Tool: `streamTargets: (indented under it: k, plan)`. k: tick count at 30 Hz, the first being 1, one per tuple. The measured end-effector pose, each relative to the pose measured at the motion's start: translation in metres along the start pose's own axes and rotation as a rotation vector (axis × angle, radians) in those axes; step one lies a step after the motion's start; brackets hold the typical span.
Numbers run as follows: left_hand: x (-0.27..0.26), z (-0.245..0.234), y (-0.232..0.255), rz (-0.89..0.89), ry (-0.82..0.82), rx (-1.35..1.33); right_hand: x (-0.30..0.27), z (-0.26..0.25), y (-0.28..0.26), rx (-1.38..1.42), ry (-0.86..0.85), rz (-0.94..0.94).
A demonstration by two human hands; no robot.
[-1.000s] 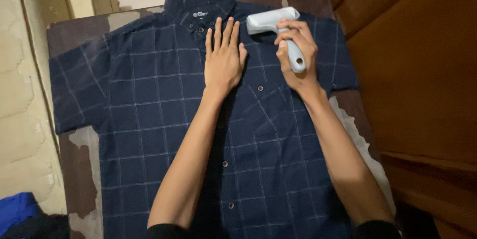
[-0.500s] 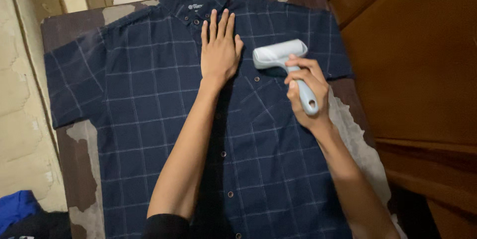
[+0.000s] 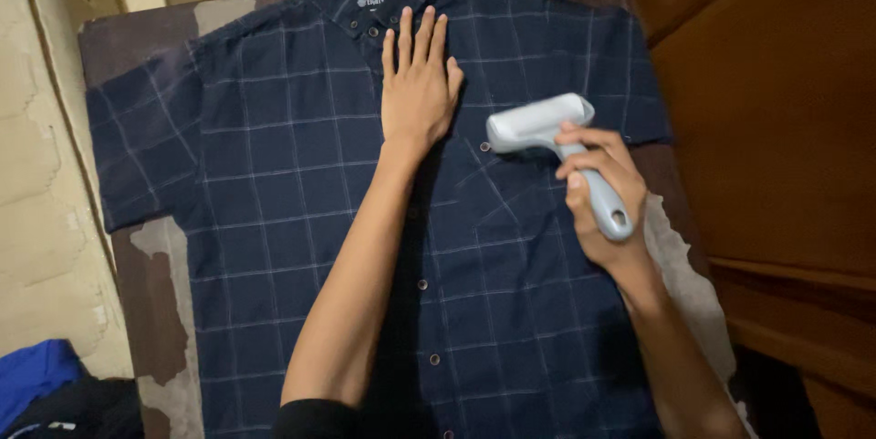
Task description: The person lays a dark blue plaid shirt flat on a table, smooths it out, and then uses a lint roller to clean the shirt's surface. The person rolls the lint remover over the front, sleeves, and collar of the shirt to remove lint and debris.
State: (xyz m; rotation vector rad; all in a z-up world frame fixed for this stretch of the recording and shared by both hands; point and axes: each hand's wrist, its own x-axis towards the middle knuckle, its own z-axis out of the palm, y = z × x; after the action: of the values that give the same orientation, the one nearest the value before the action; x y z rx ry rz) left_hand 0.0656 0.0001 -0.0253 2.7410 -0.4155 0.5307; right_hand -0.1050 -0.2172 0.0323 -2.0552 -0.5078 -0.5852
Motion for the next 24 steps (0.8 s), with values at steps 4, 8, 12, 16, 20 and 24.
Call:
streamTargets:
  k: [4,8,12,16,20,24]
  plan:
    - [-0.001,0.002,-0.003,-0.005,-0.008,0.016,0.025,0.012,0.015,0.013,-0.009,-0.019]
    - [-0.001,0.003,-0.003,0.011,0.012,0.0,0.051,0.023,0.029,0.04,0.004,-0.072]
    - [-0.003,-0.006,-0.006,0.009,0.005,-0.096,0.049,0.013,0.026,0.022,-0.033,-0.069]
    - [-0.002,-0.014,-0.004,-0.006,-0.06,-0.142,0.024,-0.001,0.015,0.02,-0.034,-0.03]
    - [-0.002,-0.015,-0.003,0.004,-0.038,-0.134,0.002,-0.009,0.003,0.004,-0.023,-0.014]
    - [0.0,-0.013,-0.002,0.014,-0.029,-0.12,-0.018,-0.019,-0.01,-0.012,-0.02,0.048]
